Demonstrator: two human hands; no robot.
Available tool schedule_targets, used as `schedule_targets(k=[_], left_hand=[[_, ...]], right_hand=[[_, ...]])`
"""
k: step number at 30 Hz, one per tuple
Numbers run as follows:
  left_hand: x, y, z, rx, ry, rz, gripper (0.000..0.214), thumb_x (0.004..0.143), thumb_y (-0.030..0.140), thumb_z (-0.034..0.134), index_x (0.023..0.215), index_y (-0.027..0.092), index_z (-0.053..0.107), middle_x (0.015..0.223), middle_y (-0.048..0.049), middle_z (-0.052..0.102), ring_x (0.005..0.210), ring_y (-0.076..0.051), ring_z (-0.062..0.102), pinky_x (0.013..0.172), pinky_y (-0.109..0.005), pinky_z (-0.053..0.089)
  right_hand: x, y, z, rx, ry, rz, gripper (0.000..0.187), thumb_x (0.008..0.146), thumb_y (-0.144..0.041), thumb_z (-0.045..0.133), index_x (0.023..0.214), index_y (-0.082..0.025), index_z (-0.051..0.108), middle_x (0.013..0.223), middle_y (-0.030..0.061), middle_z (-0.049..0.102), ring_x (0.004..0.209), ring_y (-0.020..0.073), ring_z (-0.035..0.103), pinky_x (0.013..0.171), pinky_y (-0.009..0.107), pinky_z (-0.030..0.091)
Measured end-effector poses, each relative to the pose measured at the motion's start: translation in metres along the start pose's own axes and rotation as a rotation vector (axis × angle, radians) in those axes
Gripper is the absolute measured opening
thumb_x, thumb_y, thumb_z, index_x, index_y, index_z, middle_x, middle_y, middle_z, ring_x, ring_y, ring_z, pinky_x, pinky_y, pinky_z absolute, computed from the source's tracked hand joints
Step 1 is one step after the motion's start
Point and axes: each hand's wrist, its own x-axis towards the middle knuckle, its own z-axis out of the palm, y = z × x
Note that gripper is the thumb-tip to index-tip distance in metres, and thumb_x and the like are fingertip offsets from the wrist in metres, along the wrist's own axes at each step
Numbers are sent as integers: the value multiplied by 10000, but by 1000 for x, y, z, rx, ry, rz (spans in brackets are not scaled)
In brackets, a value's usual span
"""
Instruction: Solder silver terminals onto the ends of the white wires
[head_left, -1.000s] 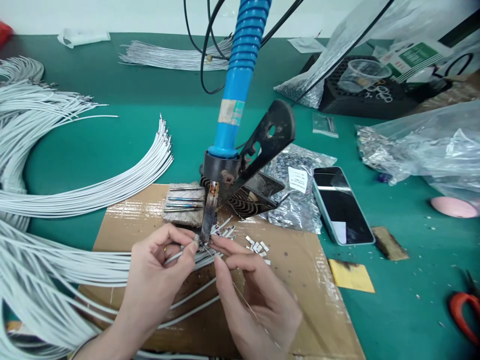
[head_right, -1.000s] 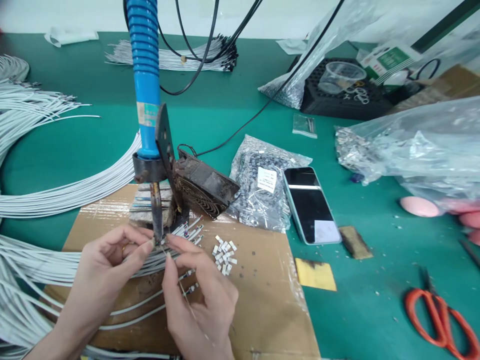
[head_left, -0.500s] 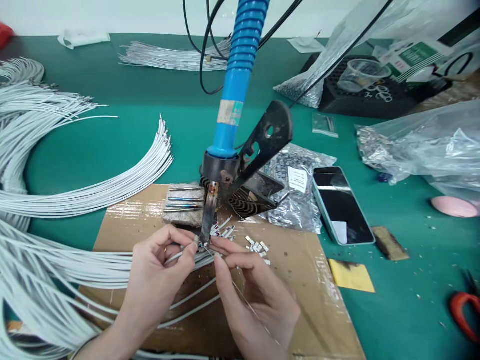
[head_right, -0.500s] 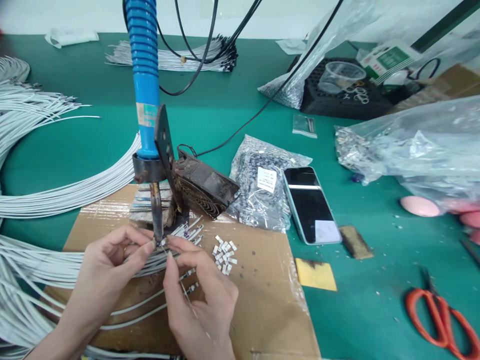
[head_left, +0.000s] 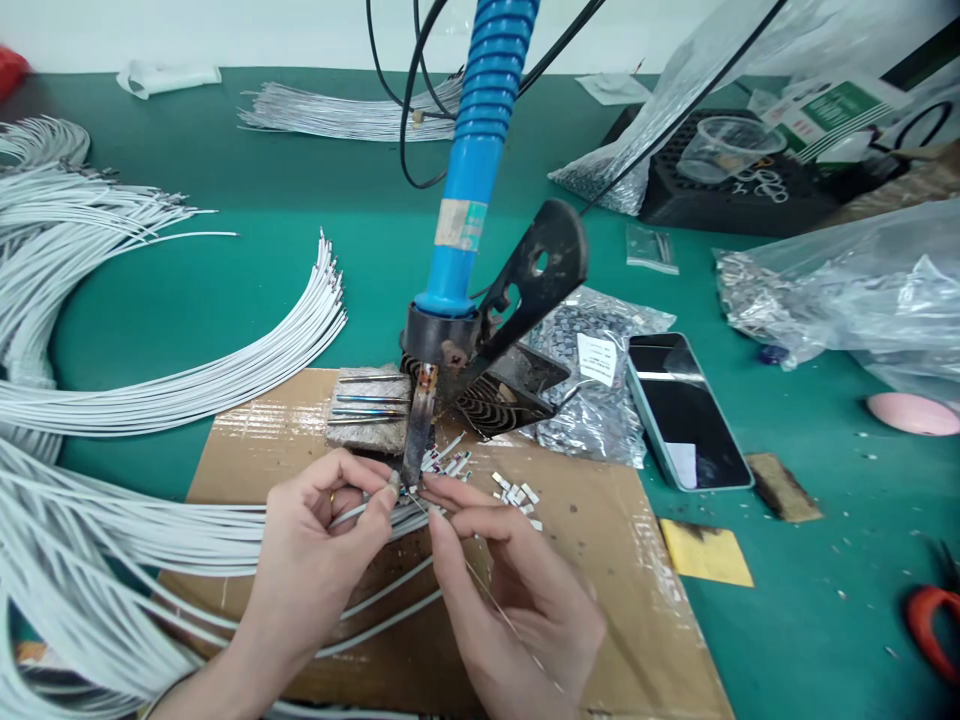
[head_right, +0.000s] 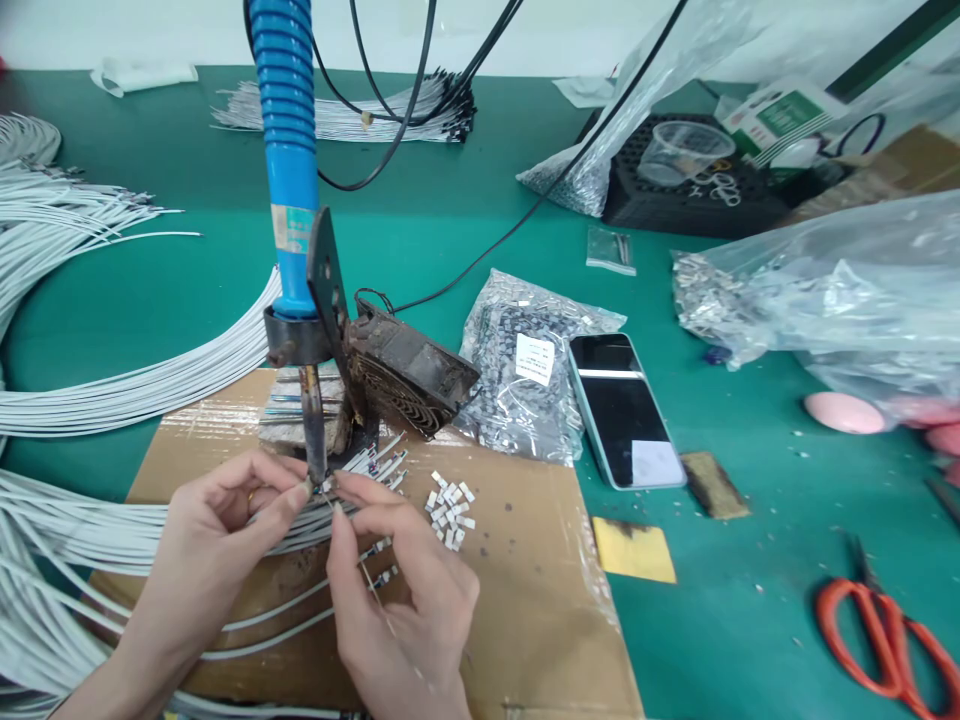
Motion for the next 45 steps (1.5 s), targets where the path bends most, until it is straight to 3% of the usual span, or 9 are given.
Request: schedule_targets(k=[8,21,28,45], left_hand=[[0,-1,0,-31,-8,-7,163,692,148,850,633,152,698,830,-35,769,652,-97,688,623,-144,543],[1,0,0,1,2,7,159,664,147,850,615,160,699,799,-32,766,678,-130,705,649,-180,561],[0,-1,0,-32,-2,-11,164,683,128,850,625,149,697,822,-27,764,676,-97,695,647,-132,541],[-2,-2,2,-57,19,7,160,669,120,850,628,153,699,794,-4,770,676,-76,699,646,-95,531]], right_hand=[[0,-2,0,15,4,1,153,906,-95,706,852,-237,693,1054,46,841,955,183,818,863,279,664],[1,-1,0,9,3,10,151,905,-105,699,816,-226,684,1038,74,850,952,214,828,824,280,674],[1,-2,-1,11,2,6,136,907,-110,712,835,-225,701,1028,71,844,941,213,825,816,288,676],[0,1,1,49,28,-20,179,898,-70,713,848,-241,702,1032,-8,841,948,122,809,869,182,629]])
